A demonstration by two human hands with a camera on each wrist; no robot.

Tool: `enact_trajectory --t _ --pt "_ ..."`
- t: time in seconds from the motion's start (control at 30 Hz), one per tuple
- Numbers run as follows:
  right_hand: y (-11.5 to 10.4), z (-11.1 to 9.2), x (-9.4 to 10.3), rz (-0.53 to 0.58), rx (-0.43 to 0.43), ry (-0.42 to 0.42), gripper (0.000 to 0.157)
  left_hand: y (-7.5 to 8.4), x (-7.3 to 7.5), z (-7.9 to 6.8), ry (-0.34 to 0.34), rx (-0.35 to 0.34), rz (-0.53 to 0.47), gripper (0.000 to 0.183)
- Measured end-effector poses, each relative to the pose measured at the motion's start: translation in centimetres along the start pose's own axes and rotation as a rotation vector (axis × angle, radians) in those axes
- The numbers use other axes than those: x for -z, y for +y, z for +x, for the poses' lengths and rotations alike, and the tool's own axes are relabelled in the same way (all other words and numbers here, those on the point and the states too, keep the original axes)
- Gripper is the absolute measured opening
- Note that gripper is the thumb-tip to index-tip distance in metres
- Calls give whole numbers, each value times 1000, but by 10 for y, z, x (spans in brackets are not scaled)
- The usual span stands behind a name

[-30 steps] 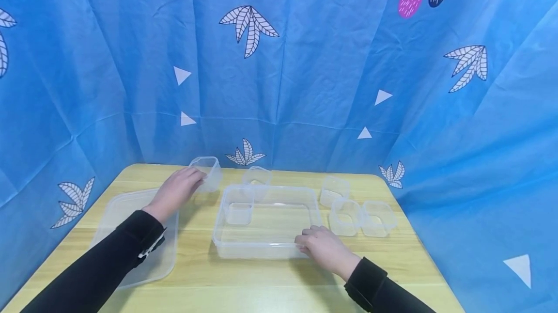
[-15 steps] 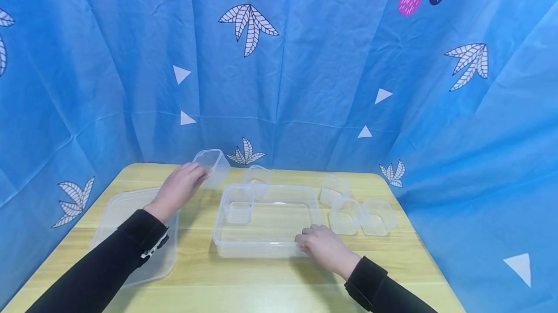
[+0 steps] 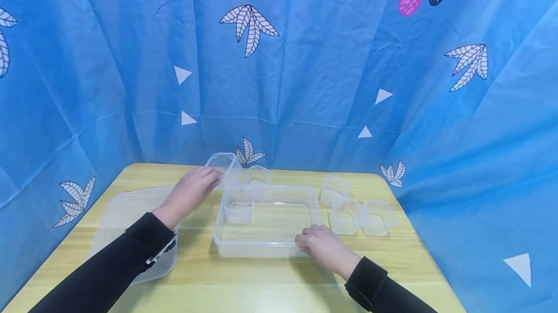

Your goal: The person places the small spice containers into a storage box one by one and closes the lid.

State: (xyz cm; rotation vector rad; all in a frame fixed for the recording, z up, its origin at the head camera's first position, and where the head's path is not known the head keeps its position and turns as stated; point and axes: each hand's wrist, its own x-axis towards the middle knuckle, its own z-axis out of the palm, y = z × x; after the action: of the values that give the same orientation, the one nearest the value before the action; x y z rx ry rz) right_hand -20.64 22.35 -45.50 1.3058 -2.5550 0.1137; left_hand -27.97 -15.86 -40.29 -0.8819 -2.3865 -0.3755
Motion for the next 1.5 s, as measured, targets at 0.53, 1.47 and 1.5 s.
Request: enact_trajectory --t 0.53,1.47,1.5 --pt "0 0 2 -8 8 4 19 22 -5 4 1 -95 21 24" --pt "-2 0 1 -5 -24 -1 14 66 -21 27 -149 -172 -11 21" --pt "-2 0 1 -6 -24 -3 14 68 -23 28 -153 -175 -13 21"
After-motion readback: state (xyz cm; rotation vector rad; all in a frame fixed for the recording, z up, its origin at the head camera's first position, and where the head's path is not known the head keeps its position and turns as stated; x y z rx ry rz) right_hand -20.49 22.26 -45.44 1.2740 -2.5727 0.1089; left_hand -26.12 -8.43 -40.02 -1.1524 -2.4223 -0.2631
